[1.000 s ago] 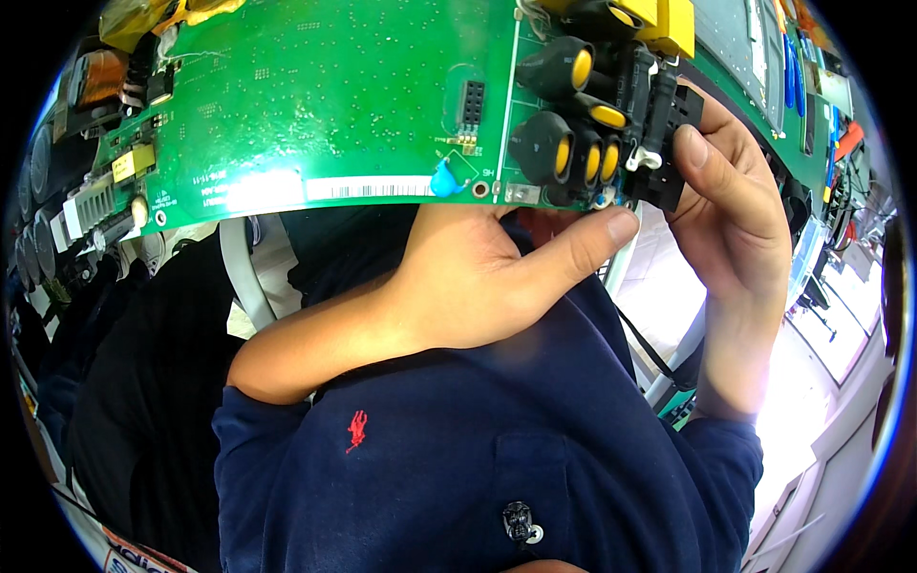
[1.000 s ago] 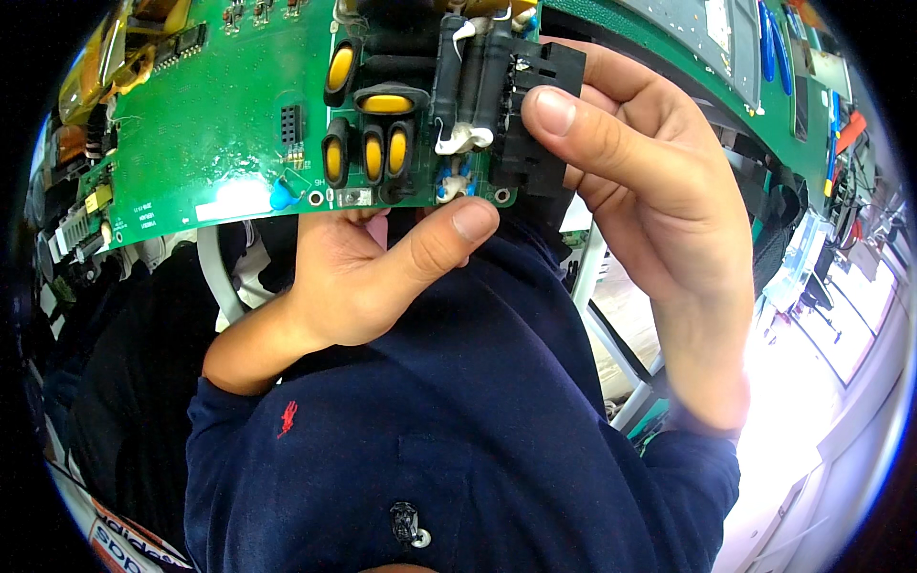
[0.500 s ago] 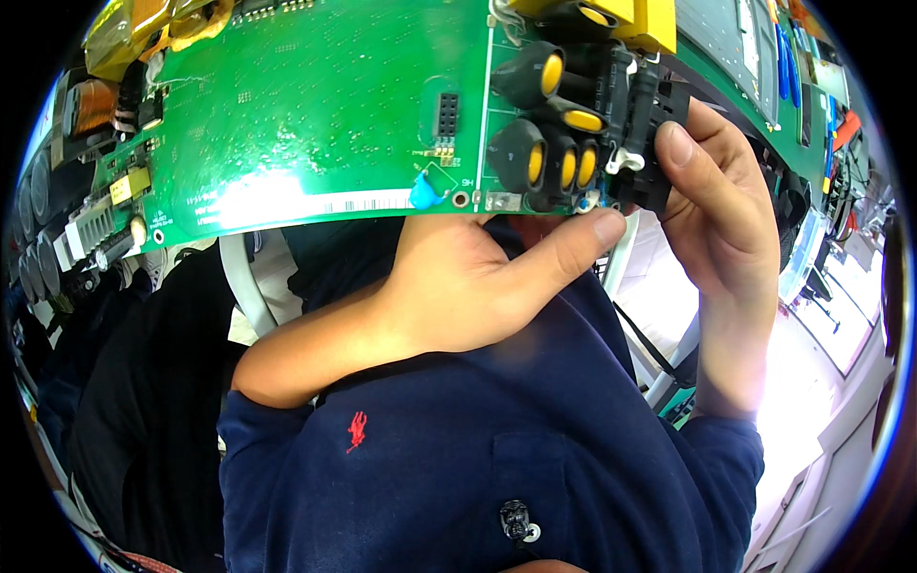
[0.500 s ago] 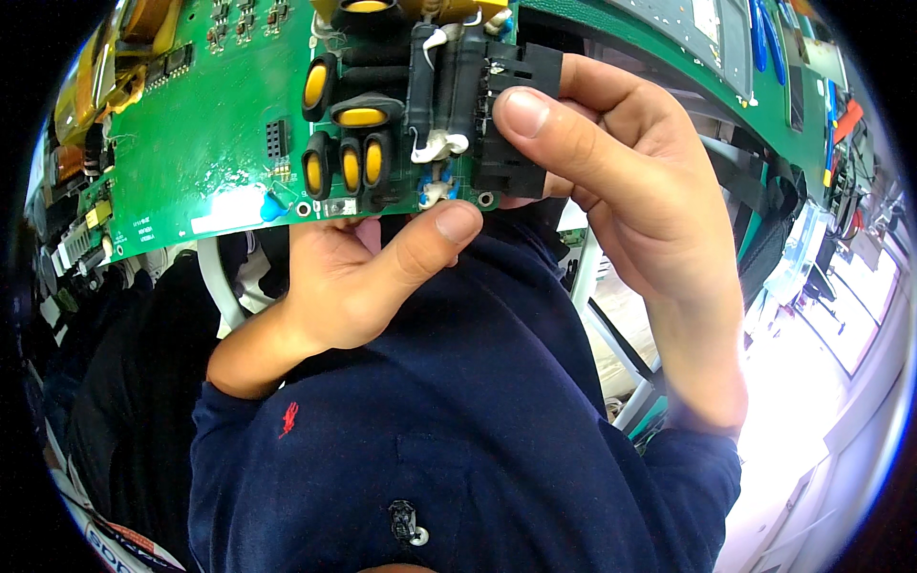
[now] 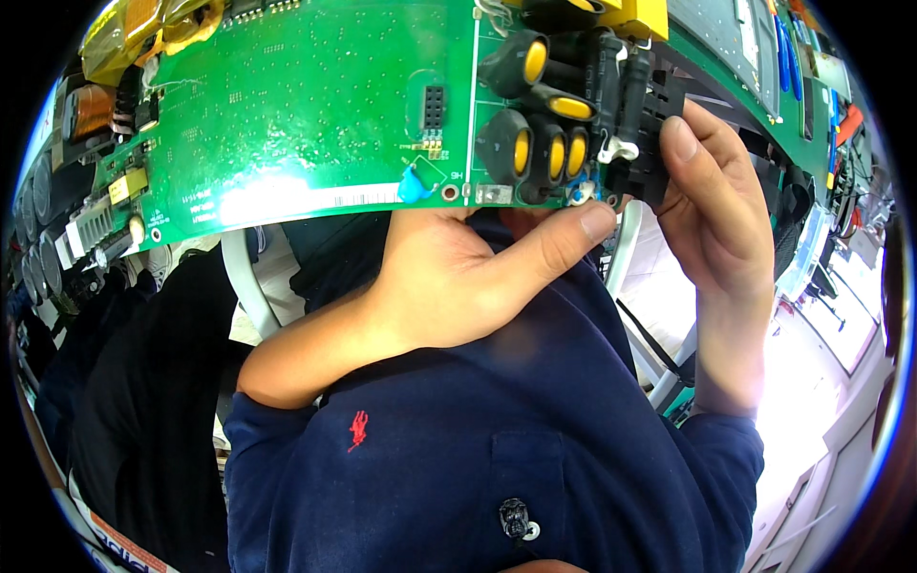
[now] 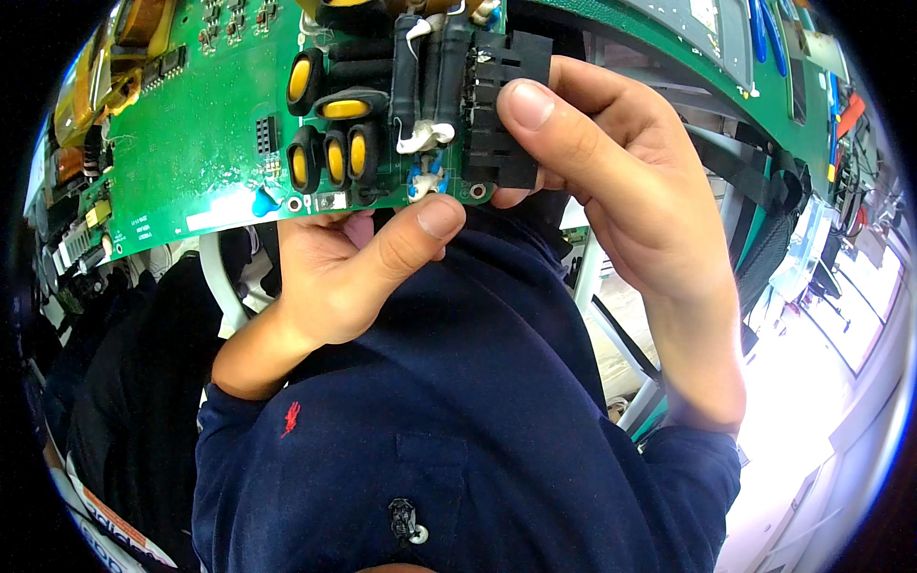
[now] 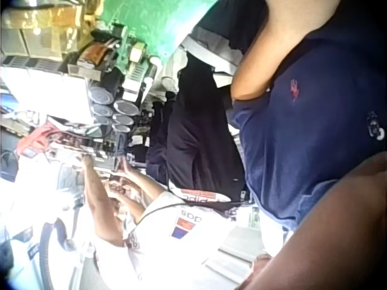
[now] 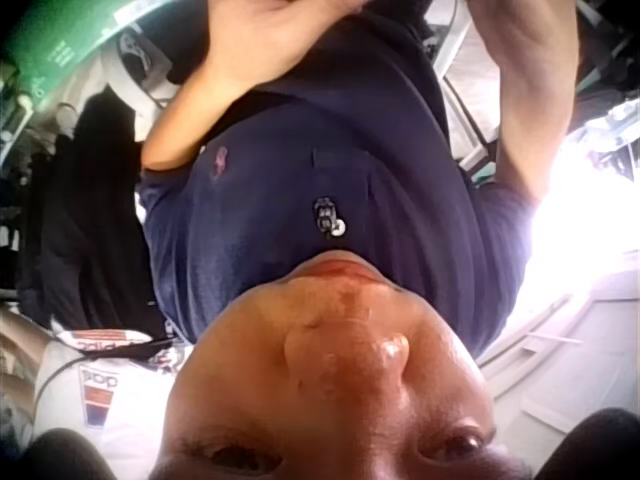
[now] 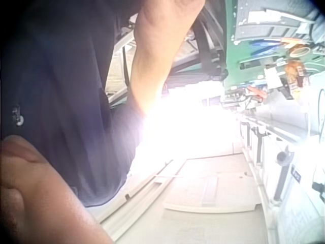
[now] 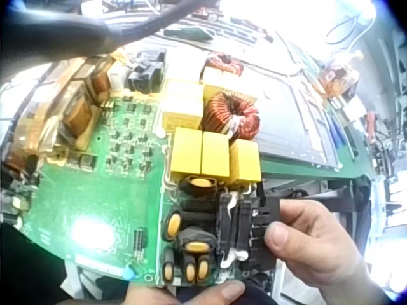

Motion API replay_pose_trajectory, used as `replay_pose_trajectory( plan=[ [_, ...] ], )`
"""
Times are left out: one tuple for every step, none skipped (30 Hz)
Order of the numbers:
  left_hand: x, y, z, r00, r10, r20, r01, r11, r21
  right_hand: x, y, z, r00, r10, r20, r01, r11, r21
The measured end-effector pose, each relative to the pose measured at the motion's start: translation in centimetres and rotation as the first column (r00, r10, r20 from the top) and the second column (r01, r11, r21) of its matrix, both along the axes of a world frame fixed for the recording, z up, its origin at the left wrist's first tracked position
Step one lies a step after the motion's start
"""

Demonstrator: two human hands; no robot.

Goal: The person handles a large circuit board, turning it over to view both sides and checking various components including yellow capacitor-like blocks and a black connector port.

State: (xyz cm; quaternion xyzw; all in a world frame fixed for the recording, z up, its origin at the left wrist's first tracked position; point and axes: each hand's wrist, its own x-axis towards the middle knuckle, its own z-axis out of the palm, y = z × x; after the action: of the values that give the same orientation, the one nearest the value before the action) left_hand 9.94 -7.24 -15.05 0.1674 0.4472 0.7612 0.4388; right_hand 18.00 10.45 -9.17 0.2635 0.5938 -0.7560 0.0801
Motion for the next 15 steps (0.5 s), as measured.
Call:
replay_pose_trajectory(
  plan=[
    [-0.02,0.00,-0.05,1.000,-0.004,0.015,0.004,1.000,0.007,0.06,0.02,-0.08,1.000,0.000,-0.011,0.000,1.000,-0.002],
    [-0.02,0.00,-0.10,1.000,-0.012,-0.004,0.012,1.000,-0.001,0.11,0.04,-0.11,1.000,-0.005,-0.016,0.005,1.000,-0.010],
    [-0.05,-0.04,-0.14,1.000,-0.024,-0.009,0.023,1.000,-0.010,0.16,0.05,-0.13,1.000,-0.011,-0.021,0.011,1.000,-0.017],
    [-0.06,-0.07,-0.18,0.999,-0.033,-0.002,0.033,0.999,-0.018,0.22,0.02,-0.10,1.000,-0.023,-0.020,0.023,0.999,-0.029],
    [-0.03,-0.07,-0.21,0.999,-0.033,-0.018,0.033,0.999,-0.018,0.23,0.04,-0.11,0.998,-0.009,-0.067,0.005,0.998,-0.062],
    [-0.02,-0.10,-0.23,0.999,-0.031,-0.022,0.030,0.999,-0.018,0.26,0.01,-0.08,0.999,-0.042,-0.018,0.042,0.998,-0.047],
    [0.00,-0.11,-0.27,0.999,-0.027,-0.021,0.026,1.000,-0.016,0.22,0.07,-0.12,0.999,-0.048,-0.017,0.047,0.997,-0.054],
    [0.02,-0.12,-0.30,0.999,-0.025,-0.029,0.024,1.000,-0.015,0.20,0.10,-0.12,0.998,-0.052,-0.018,0.051,0.997,-0.060],
    [0.03,-0.14,-0.34,0.999,-0.022,-0.032,0.021,1.000,-0.012,0.20,0.09,-0.13,0.998,-0.059,-0.016,0.058,0.997,-0.051],
    [0.05,-0.16,-0.37,0.999,-0.020,-0.030,0.020,1.000,-0.010,0.19,0.11,-0.16,0.998,-0.065,-0.013,0.064,0.997,-0.043],
    [0.03,-0.21,-0.40,0.999,-0.020,-0.042,0.019,1.000,-0.006,0.20,0.11,-0.17,0.997,-0.071,-0.011,0.070,0.997,-0.034],
    [0.01,-0.26,-0.43,0.999,-0.022,-0.050,0.021,1.000,-0.003,0.20,0.13,-0.20,0.997,-0.074,-0.006,0.074,0.997,-0.029],
    [0.01,-0.29,-0.44,0.998,-0.024,-0.058,0.024,1.000,0.000,0.21,0.15,-0.19,0.997,-0.078,-0.001,0.078,0.997,-0.025],
    [0.02,-0.32,-0.44,0.998,-0.020,-0.054,0.020,1.000,-0.005,0.23,0.16,-0.21,0.998,-0.066,-0.026,0.065,0.997,-0.030],
    [0.06,-0.34,-0.40,0.999,-0.017,-0.048,0.016,1.000,-0.011,0.21,0.21,-0.26,0.997,-0.076,-0.004,0.076,0.997,-0.029]
  ],
)
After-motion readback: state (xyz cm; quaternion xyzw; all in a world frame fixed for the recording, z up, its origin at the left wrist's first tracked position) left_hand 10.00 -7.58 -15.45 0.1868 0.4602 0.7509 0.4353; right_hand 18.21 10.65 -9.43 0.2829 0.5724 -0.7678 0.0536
